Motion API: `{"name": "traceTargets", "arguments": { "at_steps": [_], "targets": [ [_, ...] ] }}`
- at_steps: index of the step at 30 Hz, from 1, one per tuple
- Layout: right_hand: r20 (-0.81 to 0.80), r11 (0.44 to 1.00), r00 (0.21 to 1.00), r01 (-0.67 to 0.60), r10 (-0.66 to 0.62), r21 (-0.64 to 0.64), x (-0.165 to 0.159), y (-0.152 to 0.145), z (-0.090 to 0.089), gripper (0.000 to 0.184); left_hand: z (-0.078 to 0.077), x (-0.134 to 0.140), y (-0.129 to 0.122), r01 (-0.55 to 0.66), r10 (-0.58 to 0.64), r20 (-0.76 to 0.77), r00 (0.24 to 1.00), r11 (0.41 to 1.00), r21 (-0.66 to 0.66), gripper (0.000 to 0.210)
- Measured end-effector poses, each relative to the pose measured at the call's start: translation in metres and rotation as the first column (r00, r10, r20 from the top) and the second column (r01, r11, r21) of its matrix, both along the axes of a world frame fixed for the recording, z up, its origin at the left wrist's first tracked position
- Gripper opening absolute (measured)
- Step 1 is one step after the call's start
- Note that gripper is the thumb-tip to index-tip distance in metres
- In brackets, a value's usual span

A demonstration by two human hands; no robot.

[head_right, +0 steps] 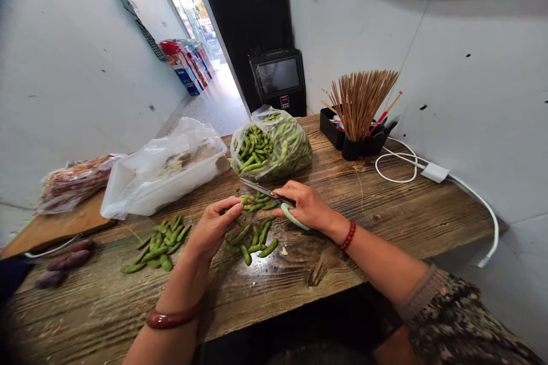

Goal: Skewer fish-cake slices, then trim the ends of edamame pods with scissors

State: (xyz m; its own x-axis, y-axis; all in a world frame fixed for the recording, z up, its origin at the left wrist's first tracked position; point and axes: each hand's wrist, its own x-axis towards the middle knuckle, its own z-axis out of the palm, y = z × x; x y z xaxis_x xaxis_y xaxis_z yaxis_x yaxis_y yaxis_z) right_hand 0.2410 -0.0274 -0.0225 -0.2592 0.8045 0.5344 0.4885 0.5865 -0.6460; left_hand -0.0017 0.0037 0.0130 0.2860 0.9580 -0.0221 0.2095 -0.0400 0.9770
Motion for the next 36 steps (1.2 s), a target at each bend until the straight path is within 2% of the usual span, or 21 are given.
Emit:
{"name": "traceTargets", "arguments": {
  "at_steps": [5, 10, 14, 17, 19, 23, 29, 36],
  "targets": [
    [0.018, 0.999, 0.999, -0.041, 0.042, -0.033, -0.003, -0.0027, 0.0008, 0.04, -0.0009, 0.0013, -0.0003, -0.005, 0.005, 0.004, 1.0, 1.0, -0.026, 0.037],
    [0.078, 0.997, 0.994, -0.068, 0.07, -0.029, -0.0041, -0.0047, 0.0005, 0.043, 0.0001, 0.0027, -0.0013, -0.013, 0.012, -0.018, 1.0, 0.999, -0.047, 0.03],
    [0.139, 0.995, 0.986, -0.085, 0.092, -0.056, -0.0065, -0.0068, 0.0018, 0.04, -0.0017, 0.0028, -0.0005, -0.092, 0.11, 0.118, 0.987, 0.985, -0.144, 0.031],
    [0.137, 0.993, 0.986, -0.088, 0.098, -0.083, -0.0084, -0.0079, 0.003, 0.039, -0.0014, 0.0035, 0.0004, -0.113, 0.164, 0.244, 0.956, 0.971, -0.212, 0.034],
    [0.127, 0.99, 0.986, -0.095, 0.108, -0.103, -0.0091, -0.0081, 0.0033, 0.039, -0.0003, 0.0045, 0.0003, -0.116, 0.176, 0.27, 0.947, 0.968, -0.224, 0.035],
    [0.108, 0.99, 0.989, -0.088, 0.101, -0.113, -0.0087, -0.0074, 0.0013, 0.041, 0.0008, 0.0067, -0.0017, -0.095, 0.141, 0.237, 0.961, 0.976, -0.197, 0.035],
    [0.09, 0.995, 0.994, -0.047, 0.055, -0.088, -0.0064, -0.0058, -0.0017, 0.047, 0.0001, 0.0071, -0.0043, 0.062, -0.05, 0.144, 0.988, 0.994, -0.086, 0.03],
    [0.09, 0.993, 0.993, -0.063, 0.071, -0.097, -0.0051, -0.0049, -0.0017, 0.053, -0.0026, 0.0056, -0.0028, 0.022, -0.02, 0.029, 0.999, 0.997, -0.078, 0.033]
  ]
}}
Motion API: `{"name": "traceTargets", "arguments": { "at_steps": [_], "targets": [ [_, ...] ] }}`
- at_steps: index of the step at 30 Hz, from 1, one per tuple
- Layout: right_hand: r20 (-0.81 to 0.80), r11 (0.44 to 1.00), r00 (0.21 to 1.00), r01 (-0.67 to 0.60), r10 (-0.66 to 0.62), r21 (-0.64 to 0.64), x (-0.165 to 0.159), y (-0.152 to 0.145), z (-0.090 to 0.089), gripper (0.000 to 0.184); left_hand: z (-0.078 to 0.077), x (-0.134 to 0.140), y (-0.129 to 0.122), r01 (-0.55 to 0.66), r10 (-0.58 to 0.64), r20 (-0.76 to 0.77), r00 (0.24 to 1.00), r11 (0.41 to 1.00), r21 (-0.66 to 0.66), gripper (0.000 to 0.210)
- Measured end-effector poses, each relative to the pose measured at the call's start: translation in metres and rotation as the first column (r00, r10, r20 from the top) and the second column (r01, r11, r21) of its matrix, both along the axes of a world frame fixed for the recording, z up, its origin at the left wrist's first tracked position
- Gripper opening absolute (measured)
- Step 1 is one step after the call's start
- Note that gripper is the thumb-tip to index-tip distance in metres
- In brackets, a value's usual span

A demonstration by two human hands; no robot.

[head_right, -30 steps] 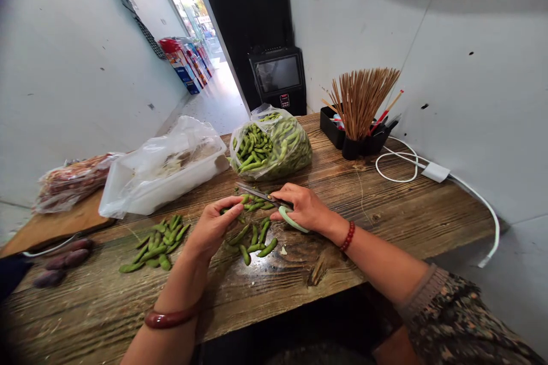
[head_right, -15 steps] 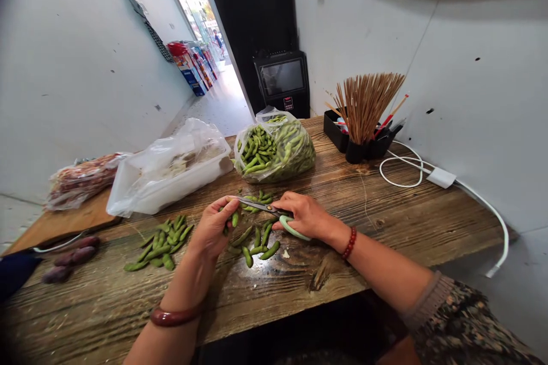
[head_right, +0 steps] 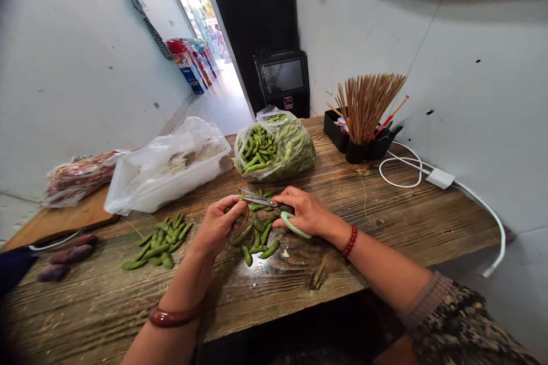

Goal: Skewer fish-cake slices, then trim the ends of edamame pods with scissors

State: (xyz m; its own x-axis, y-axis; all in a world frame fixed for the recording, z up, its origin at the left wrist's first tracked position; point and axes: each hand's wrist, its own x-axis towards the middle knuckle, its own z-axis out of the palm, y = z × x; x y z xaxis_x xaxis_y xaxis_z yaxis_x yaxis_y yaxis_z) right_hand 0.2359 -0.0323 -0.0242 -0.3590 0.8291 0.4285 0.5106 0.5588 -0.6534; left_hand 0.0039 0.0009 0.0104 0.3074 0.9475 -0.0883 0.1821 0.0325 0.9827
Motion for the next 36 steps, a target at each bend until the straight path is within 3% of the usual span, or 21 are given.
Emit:
{"name": "traceTargets", "arguments": {
  "at_steps": [9, 20, 23, 26, 28, 31, 36],
  "targets": [
    [0.004, 1.0, 1.0, -0.026, 0.026, 0.006, -0.002, -0.002, 0.003, 0.052, -0.001, 0.006, -0.002, 0.106, -0.083, -0.131, 0.988, 0.977, 0.184, 0.027],
    [0.075, 0.998, 0.997, -0.035, 0.031, 0.058, 0.001, -0.002, -0.001, 0.044, 0.006, 0.005, -0.004, 0.145, -0.137, -0.128, 0.982, 0.988, 0.057, 0.025],
    [0.049, 0.997, 0.999, -0.001, -0.003, 0.08, 0.004, 0.001, -0.002, 0.045, 0.006, -0.002, 0.001, 0.149, -0.122, -0.205, 0.971, 0.981, 0.122, 0.019],
    [0.031, 0.996, 0.999, 0.026, -0.029, 0.086, 0.006, 0.003, -0.002, 0.043, 0.001, -0.008, 0.006, 0.291, -0.154, -0.468, 0.87, 0.927, 0.236, 0.019],
    [0.024, 0.996, 0.999, 0.032, -0.034, 0.085, 0.007, 0.003, -0.001, 0.042, -0.001, -0.009, 0.006, 0.416, -0.197, -0.631, 0.75, 0.882, 0.22, 0.02],
    [0.013, 0.995, 0.999, 0.041, -0.042, 0.087, 0.006, 0.003, 0.002, 0.041, -0.001, -0.006, 0.004, 0.53, -0.25, -0.739, 0.626, 0.831, 0.168, 0.024],
    [0.004, 0.995, 0.999, 0.047, -0.047, 0.084, 0.006, 0.003, 0.003, 0.039, 0.004, 0.003, -0.006, 0.582, -0.115, -0.882, 0.457, 0.789, 0.198, 0.023]
  ]
}}
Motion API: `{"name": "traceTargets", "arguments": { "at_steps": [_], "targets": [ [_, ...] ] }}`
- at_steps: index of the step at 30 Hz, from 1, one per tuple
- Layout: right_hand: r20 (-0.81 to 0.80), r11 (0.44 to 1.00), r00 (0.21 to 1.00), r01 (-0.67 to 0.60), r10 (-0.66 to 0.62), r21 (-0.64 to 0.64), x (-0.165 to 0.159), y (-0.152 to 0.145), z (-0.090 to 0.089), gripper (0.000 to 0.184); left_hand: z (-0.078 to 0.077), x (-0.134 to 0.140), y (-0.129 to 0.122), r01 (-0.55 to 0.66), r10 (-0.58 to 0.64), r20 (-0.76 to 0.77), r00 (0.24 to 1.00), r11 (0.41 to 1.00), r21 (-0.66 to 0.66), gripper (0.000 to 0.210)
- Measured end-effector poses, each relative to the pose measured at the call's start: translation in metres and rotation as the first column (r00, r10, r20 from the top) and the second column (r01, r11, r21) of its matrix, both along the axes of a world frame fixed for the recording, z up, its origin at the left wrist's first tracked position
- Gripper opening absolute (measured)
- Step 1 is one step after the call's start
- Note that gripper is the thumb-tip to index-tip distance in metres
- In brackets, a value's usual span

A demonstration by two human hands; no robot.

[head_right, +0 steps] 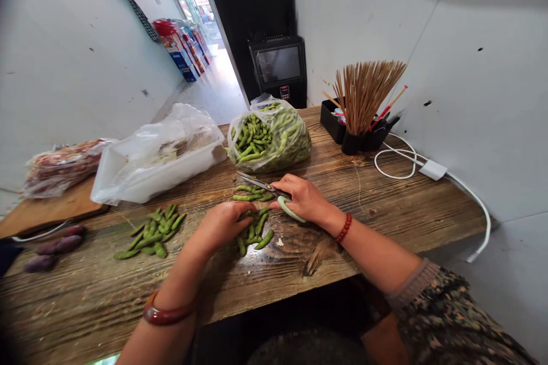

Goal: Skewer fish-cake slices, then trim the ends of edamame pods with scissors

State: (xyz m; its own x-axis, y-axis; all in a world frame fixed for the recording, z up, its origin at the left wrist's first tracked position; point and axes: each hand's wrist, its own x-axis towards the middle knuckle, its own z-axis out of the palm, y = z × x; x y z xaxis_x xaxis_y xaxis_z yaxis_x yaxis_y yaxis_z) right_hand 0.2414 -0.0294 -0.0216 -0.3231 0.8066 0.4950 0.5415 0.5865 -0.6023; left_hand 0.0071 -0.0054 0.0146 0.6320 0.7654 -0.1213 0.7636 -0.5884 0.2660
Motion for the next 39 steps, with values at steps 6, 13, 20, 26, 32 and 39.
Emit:
{"name": "traceTargets", "arguments": {
  "at_steps": [6, 13, 20, 26, 32, 39],
  "targets": [
    [-0.039, 1.0, 0.999, 0.012, -0.012, 0.001, 0.002, 0.002, -0.002, 0.038, -0.006, 0.004, 0.0, -0.043, 0.034, 0.082, 0.996, 0.993, 0.11, 0.014],
    [-0.107, 0.998, 0.994, 0.035, -0.029, 0.057, 0.002, 0.002, 0.001, 0.038, 0.013, -0.03, 0.022, -0.481, 0.342, 0.506, 0.792, 0.86, 0.172, 0.015],
    [-0.11, 0.998, 0.994, 0.03, -0.022, 0.063, 0.001, 0.0, 0.0, 0.038, 0.029, -0.106, 0.033, -0.537, 0.497, 0.203, 0.844, 0.789, 0.3, 0.02],
    [-0.138, 0.996, 0.99, 0.018, -0.006, 0.089, 0.002, 0.0, -0.001, 0.039, 0.027, -0.164, 0.037, -0.432, 0.475, -0.068, 0.878, 0.844, 0.319, 0.032],
    [-0.158, 0.994, 0.987, 0.041, -0.024, 0.105, 0.003, 0.001, -0.002, 0.039, 0.028, -0.152, 0.02, -0.392, 0.366, 0.143, 0.92, 0.871, 0.296, 0.044],
    [-0.156, 0.992, 0.986, 0.07, -0.052, 0.106, 0.004, 0.001, 0.002, 0.038, -0.028, -0.1, -0.025, -0.025, 0.019, 0.025, 1.0, 0.968, 0.248, 0.104]
  ]
}}
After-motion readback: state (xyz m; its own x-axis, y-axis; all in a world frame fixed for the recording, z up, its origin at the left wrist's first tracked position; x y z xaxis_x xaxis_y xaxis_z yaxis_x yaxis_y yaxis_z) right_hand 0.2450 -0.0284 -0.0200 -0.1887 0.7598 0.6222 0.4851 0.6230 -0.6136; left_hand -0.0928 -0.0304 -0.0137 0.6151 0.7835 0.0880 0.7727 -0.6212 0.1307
